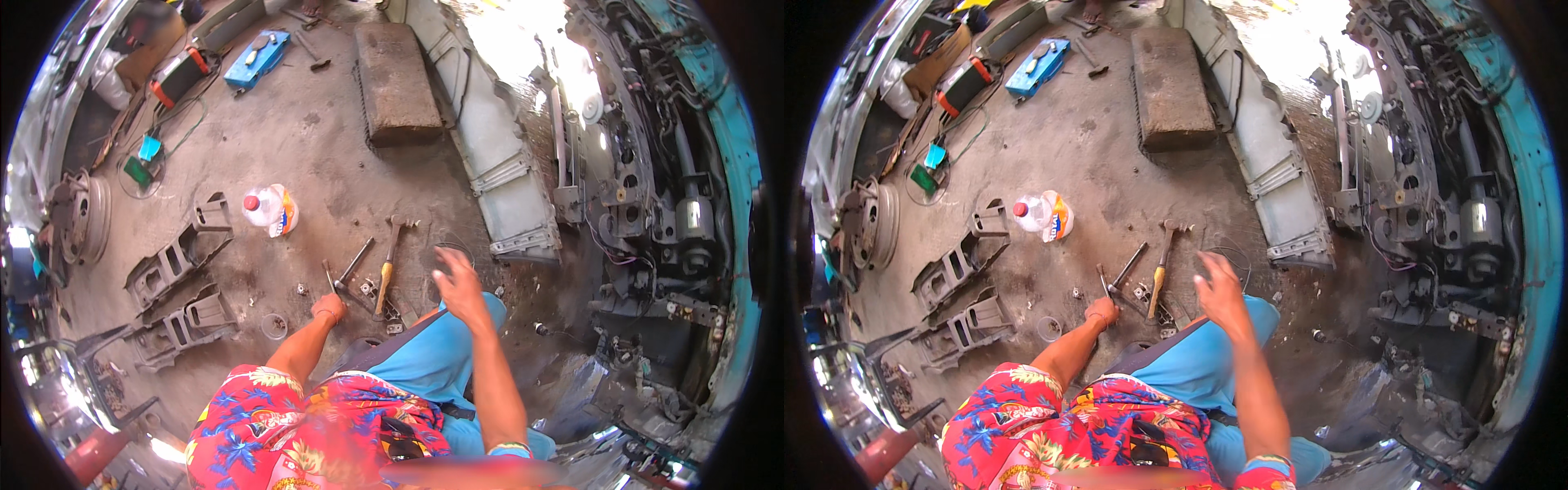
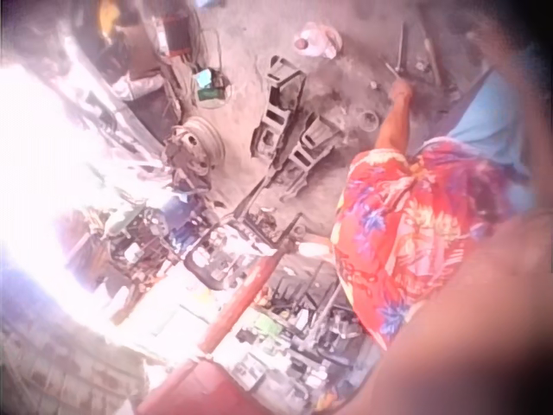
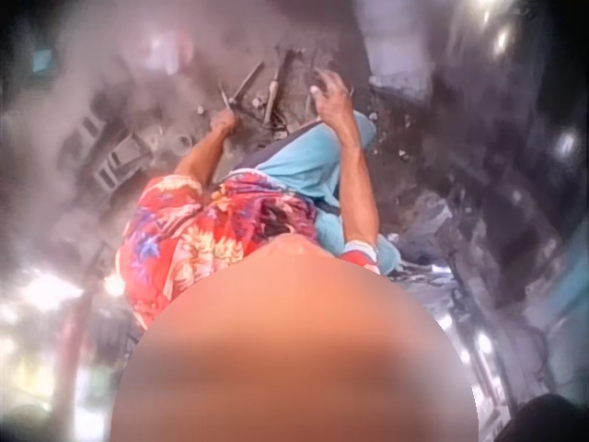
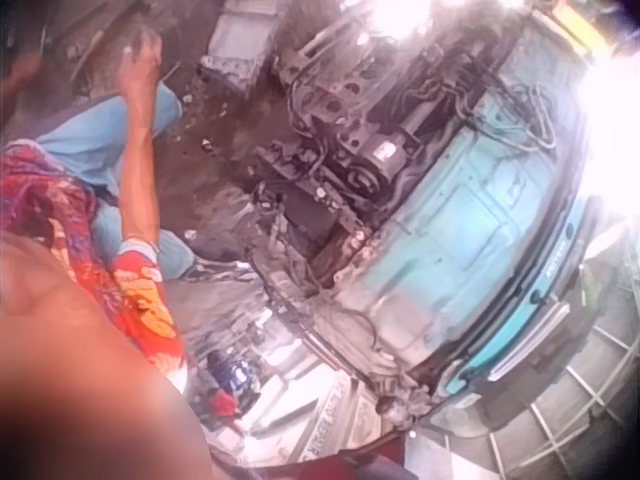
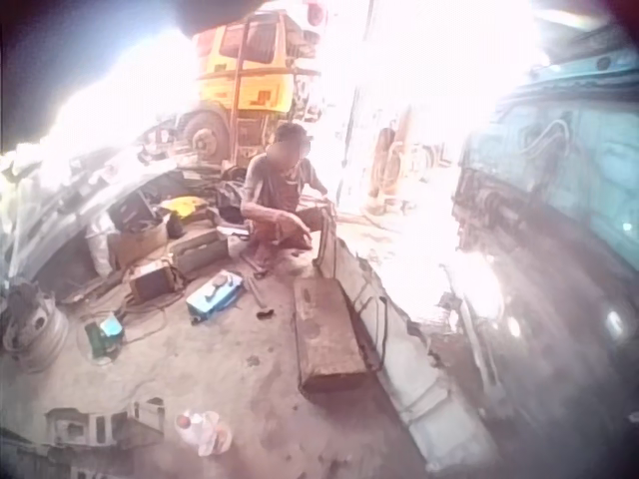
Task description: The person uses a hammer and chisel to remove fasteners from a vehicle's undercarriage, then detaches and removes a large metal panel. They place the panel on the floor and continue to work on it with the hammer.
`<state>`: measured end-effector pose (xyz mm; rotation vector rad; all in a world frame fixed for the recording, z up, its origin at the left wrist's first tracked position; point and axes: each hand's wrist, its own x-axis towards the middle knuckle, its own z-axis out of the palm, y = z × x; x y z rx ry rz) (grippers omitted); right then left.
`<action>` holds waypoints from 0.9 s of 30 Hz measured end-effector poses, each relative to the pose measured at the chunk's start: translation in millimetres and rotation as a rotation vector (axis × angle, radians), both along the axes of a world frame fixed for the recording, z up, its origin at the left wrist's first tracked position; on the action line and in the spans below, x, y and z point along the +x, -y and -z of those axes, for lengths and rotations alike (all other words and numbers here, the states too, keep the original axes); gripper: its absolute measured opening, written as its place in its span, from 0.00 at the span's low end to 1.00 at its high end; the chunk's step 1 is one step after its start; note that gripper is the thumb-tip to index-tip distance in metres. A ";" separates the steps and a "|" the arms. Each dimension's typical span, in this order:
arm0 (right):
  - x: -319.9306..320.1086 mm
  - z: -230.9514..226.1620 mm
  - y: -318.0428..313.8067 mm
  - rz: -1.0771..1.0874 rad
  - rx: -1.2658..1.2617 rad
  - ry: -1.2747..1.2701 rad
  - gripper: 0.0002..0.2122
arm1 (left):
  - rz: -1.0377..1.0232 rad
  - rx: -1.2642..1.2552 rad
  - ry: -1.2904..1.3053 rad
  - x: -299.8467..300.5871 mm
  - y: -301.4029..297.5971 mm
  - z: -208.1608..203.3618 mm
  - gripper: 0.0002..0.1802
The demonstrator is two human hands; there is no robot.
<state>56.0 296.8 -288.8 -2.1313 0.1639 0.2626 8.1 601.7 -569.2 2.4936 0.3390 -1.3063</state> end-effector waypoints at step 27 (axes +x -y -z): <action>-320.4 -167.5 143.5 0.471 -0.684 -0.088 0.21 | -0.500 -1.321 -0.032 178.4 433.6 -246.3 0.54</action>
